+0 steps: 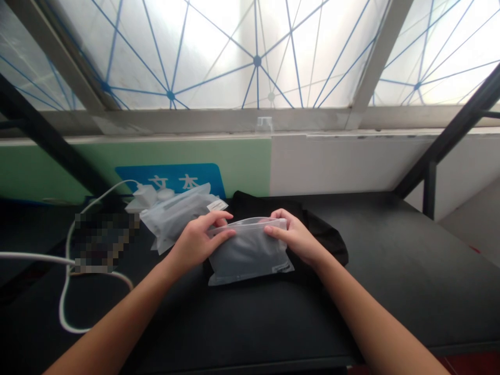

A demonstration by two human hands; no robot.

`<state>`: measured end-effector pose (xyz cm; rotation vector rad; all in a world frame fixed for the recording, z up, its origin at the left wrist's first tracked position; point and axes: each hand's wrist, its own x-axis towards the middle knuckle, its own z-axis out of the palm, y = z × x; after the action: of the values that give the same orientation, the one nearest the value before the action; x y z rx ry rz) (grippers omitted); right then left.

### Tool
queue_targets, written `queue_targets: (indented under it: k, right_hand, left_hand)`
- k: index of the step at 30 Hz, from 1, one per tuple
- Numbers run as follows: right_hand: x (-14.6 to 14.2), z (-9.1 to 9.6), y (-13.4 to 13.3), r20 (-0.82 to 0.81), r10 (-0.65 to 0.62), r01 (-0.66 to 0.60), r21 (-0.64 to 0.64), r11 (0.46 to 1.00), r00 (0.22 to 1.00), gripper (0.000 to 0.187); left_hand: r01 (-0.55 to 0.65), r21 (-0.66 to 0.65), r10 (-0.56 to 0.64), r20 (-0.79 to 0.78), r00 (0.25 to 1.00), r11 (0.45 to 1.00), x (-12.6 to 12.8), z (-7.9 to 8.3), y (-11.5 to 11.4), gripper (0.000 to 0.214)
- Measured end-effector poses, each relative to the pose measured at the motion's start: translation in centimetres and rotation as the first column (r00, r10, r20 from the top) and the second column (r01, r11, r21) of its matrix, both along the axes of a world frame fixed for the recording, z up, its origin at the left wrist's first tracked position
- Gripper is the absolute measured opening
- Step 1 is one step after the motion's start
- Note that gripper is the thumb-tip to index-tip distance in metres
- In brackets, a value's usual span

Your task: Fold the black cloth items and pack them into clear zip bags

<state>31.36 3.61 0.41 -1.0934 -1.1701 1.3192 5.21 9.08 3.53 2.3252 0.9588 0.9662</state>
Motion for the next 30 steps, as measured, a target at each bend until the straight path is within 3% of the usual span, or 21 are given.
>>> queue_targets:
  k: [7,14,17,22,27,30]
  right_hand:
    - [-0.5,-0.1,0.5,-0.024,-0.172,0.172,0.021,0.985,0.985,0.039]
    - [1.0,-0.1,0.9,0.032,0.01,-0.01,0.013,1.0,0.999,0.039]
    - [0.7,-0.1,1.1,0.045,-0.043,0.043,-0.006,0.999,0.998,0.038]
    - [-0.4,0.0,0.9,0.044,-0.131,0.129,0.043,0.991,0.99,0.042]
    - [-0.5,0.3,0.6,0.097,-0.167,0.151,0.154,0.976,0.981,0.041]
    - [-0.1,0.1,0.7,0.087,-0.191,0.172,0.187,0.967,0.978,0.041]
  left_hand:
    - [0.02,-0.059,-0.02,0.003,1.0,0.998,-0.4,0.4,0.4,0.025]
    - [0.029,0.188,0.022,-0.264,0.964,0.982,-1.6,0.7,1.6,0.025]
    - [0.015,0.22,0.068,-0.366,0.928,0.975,-1.6,0.6,1.8,0.03]
    - [-0.013,0.288,0.142,-0.432,0.891,0.958,0.8,1.6,0.7,0.036]
    - [0.107,0.215,-0.004,-0.431,0.902,0.971,4.8,3.5,-0.5,0.04]
    - [0.18,0.169,-0.088,-0.443,0.892,0.969,6.9,4.0,-0.7,0.029]
